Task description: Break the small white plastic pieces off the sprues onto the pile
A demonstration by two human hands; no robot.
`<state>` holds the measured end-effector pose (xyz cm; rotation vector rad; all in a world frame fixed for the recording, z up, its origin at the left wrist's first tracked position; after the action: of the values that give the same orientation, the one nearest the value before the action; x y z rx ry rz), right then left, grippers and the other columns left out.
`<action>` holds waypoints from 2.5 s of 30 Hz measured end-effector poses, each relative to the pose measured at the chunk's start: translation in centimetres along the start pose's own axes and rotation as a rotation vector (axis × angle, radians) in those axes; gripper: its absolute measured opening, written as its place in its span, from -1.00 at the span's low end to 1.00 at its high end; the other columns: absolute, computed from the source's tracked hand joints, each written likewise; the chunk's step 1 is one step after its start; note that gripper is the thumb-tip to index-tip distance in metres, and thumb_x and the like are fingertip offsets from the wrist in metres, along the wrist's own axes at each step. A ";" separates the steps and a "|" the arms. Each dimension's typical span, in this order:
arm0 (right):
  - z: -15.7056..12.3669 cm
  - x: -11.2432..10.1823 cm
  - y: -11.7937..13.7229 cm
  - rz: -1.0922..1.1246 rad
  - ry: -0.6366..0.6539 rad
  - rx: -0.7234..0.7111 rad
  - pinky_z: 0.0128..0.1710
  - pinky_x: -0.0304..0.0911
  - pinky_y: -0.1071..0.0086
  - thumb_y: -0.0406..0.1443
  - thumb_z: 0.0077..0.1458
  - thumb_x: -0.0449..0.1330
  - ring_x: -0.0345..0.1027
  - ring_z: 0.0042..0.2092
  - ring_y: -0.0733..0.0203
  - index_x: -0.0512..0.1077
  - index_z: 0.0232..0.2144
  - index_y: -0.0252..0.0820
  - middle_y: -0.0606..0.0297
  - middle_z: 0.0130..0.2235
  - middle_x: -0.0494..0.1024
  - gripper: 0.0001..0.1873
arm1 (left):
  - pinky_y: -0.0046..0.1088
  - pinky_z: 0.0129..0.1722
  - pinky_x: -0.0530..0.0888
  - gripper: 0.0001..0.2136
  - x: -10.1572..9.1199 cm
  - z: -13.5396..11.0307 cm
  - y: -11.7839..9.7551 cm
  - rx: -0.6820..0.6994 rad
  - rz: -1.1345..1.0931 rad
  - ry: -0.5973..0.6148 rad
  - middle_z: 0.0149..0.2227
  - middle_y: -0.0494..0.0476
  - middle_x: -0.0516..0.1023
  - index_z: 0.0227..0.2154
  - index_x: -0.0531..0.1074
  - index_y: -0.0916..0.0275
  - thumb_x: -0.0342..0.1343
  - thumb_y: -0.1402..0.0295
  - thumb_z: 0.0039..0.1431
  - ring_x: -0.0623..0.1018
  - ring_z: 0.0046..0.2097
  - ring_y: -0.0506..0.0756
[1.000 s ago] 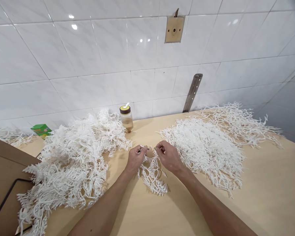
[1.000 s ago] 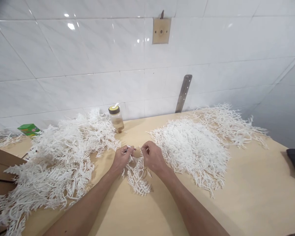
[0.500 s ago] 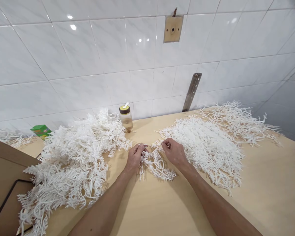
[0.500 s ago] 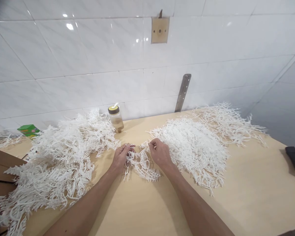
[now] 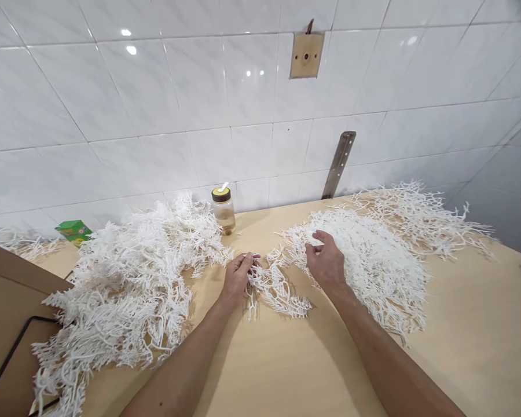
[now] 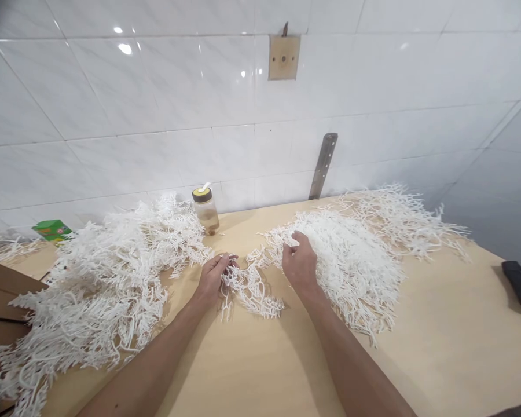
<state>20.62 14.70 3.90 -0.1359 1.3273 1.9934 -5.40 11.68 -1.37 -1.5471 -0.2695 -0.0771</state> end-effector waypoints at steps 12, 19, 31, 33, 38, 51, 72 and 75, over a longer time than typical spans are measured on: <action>-4.0 5.0 5.3 0.087 0.451 -0.294 -0.36 0.30 0.37 -0.18 0.21 0.06 0.40 -0.43 0.23 0.47 -0.34 -0.15 0.28 -0.42 0.57 -0.76 | -0.50 -0.54 0.39 -0.60 -0.6 0.2 0.5 -0.108 -0.187 -0.054 -0.44 0.15 0.54 -0.28 0.55 0.37 0.31 0.13 -0.09 0.46 -0.50 0.01; -6.5 6.8 6.6 -0.095 0.648 -0.483 -0.26 0.27 0.35 -0.34 0.14 0.17 0.41 -0.32 0.22 0.49 -0.26 -0.15 0.22 -0.23 0.53 -0.88 | -0.38 -0.44 0.48 -0.61 -0.4 0.3 0.5 -0.123 -0.269 -0.026 -0.39 0.15 0.56 -0.23 0.49 0.34 0.31 0.16 -0.06 0.55 -0.44 0.08; -5.4 7.5 3.7 -0.080 0.660 -0.427 -0.25 0.26 0.34 -0.43 0.10 0.13 0.42 -0.29 0.21 0.49 -0.37 -0.15 0.25 -0.29 0.51 -0.85 | -0.54 -0.59 0.20 -0.61 -2.6 -0.2 -3.3 0.209 0.279 -0.218 -0.67 -0.09 0.30 -0.28 0.56 0.26 0.12 0.00 0.13 0.26 -0.62 -0.07; -5.2 7.4 3.7 -0.072 0.624 -0.408 -0.27 0.27 0.33 -0.40 0.12 0.12 0.42 -0.31 0.21 0.49 -0.35 -0.15 0.25 -0.31 0.51 -0.85 | -0.54 -0.62 0.17 -0.60 -2.5 -0.2 -2.8 0.167 0.266 -0.201 -0.69 -0.11 0.25 -0.33 0.54 0.28 0.10 -0.01 0.15 0.24 -0.64 -0.07; -4.2 4.1 5.7 0.066 0.323 -0.388 -0.36 0.30 0.33 -0.29 0.24 0.02 0.39 -0.35 0.20 0.46 -0.31 -0.17 0.20 -0.31 0.53 -0.79 | -0.55 -0.67 0.09 -0.59 -2.6 0.2 -2.1 0.091 0.198 -0.194 -0.76 -0.14 0.20 -0.47 0.48 0.28 0.18 -0.04 0.06 0.18 -0.70 -0.09; -8.8 6.4 9.5 0.084 0.457 -0.406 -0.40 0.18 0.38 -0.14 0.20 0.15 0.31 -0.41 0.24 0.42 -0.34 -0.17 0.26 -0.41 0.47 -0.78 | -0.61 -0.67 0.22 -0.58 -0.6 -0.4 -1.6 0.064 0.145 -0.066 -0.68 -0.09 0.40 -0.37 0.39 0.25 0.33 0.02 -0.09 0.33 -0.68 -0.07; -9.1 9.8 5.0 0.748 0.778 0.361 -0.59 0.25 0.45 0.07 0.05 0.20 0.23 -0.58 0.37 0.36 -0.48 -0.19 0.41 -0.55 0.35 -0.56 | -0.53 -0.55 0.28 -0.63 0.5 0.5 -0.2 0.000 0.028 0.157 -0.62 -0.04 0.35 -0.54 0.37 0.27 0.34 0.08 -0.10 0.33 -0.58 -0.05; -9.0 9.4 5.6 0.635 0.786 0.250 -0.62 0.21 0.46 0.04 0.06 0.20 0.23 -0.61 0.37 0.35 -0.46 -0.18 0.43 -0.56 0.35 -0.60 | -0.56 -0.58 0.17 -0.62 0.6 0.6 -0.3 0.043 0.099 0.154 -0.64 -0.12 0.22 -0.55 0.32 0.26 0.31 0.07 -0.06 0.22 -0.60 -0.10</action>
<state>7.65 10.84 -0.28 -0.4621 2.3376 2.3649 -4.91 12.32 -0.93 -1.5006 -0.0722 -0.1118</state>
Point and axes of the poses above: each hand's wrist, its own z-axis towards the middle knuckle, its own x-axis out of the palm, y = z × x, the point moved 10 cm from there along z, towards the middle knuckle
